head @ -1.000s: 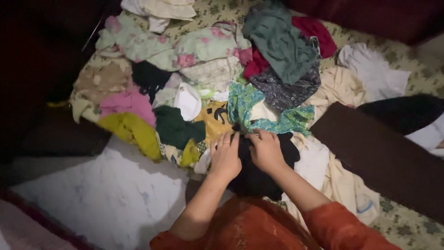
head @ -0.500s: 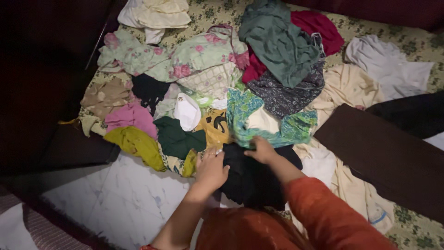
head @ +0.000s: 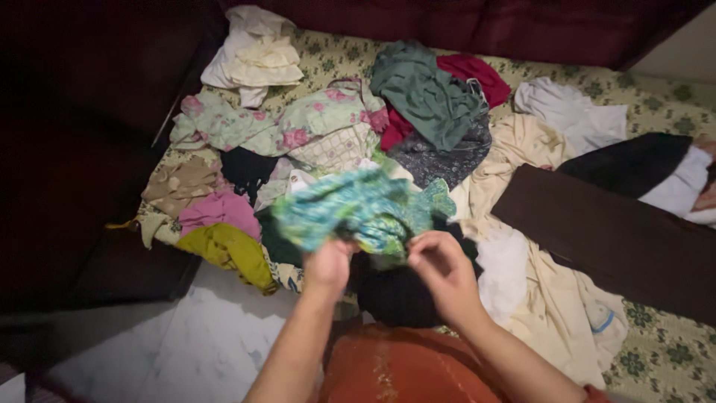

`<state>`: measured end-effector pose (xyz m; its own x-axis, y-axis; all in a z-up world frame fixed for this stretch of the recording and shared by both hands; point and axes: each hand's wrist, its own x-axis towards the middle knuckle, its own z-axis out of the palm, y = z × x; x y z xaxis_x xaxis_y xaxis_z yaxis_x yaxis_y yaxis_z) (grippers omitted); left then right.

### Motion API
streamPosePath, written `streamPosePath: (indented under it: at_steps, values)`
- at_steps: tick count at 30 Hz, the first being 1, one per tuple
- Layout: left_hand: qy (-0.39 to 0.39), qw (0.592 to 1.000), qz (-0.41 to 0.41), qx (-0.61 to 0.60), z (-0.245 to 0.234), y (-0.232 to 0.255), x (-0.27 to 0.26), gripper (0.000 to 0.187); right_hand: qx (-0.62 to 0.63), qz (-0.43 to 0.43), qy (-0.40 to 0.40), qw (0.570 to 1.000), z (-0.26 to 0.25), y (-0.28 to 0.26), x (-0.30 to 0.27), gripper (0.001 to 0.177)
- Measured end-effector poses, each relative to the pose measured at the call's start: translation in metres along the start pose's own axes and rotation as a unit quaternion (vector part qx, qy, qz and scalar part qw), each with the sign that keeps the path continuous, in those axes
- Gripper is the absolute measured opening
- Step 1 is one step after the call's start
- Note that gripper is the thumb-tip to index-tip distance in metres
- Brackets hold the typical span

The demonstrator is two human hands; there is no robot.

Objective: The person folds several items of clothing including a floral patterned garment, a pair of light-colored shorts, and a black garment by hand on a bed.

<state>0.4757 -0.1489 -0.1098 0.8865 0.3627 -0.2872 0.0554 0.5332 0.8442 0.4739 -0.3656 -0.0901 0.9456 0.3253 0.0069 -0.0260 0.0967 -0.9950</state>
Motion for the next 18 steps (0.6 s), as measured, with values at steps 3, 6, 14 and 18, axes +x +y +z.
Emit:
streamPosePath:
  at_steps: [3, 6, 14, 18]
  values:
    - [-0.083, 0.969, -0.075, -0.219, -0.007, 0.069, -0.041, 0.044, 0.222, 0.288, 0.103, 0.926, 0.019, 0.012, -0.011, 0.047]
    - [-0.144, 0.963, -0.08, -0.215, -0.018, 0.104, -0.096, 0.044, 0.352, 0.415, 0.083, 0.835, 0.047, 0.01, -0.026, 0.067]
    - [0.002, 0.84, -0.154, 0.521, -0.16, 0.074, -0.179, 0.069, 0.335, 0.34, 0.019, 0.878, 0.092, 0.0, -0.063, 0.048]
    - [-0.076, 0.726, 0.039, 0.682, -0.179, 0.07, -0.229, 0.086, 0.054, 0.203, -0.07, 0.975, 0.103, -0.047, -0.139, 0.043]
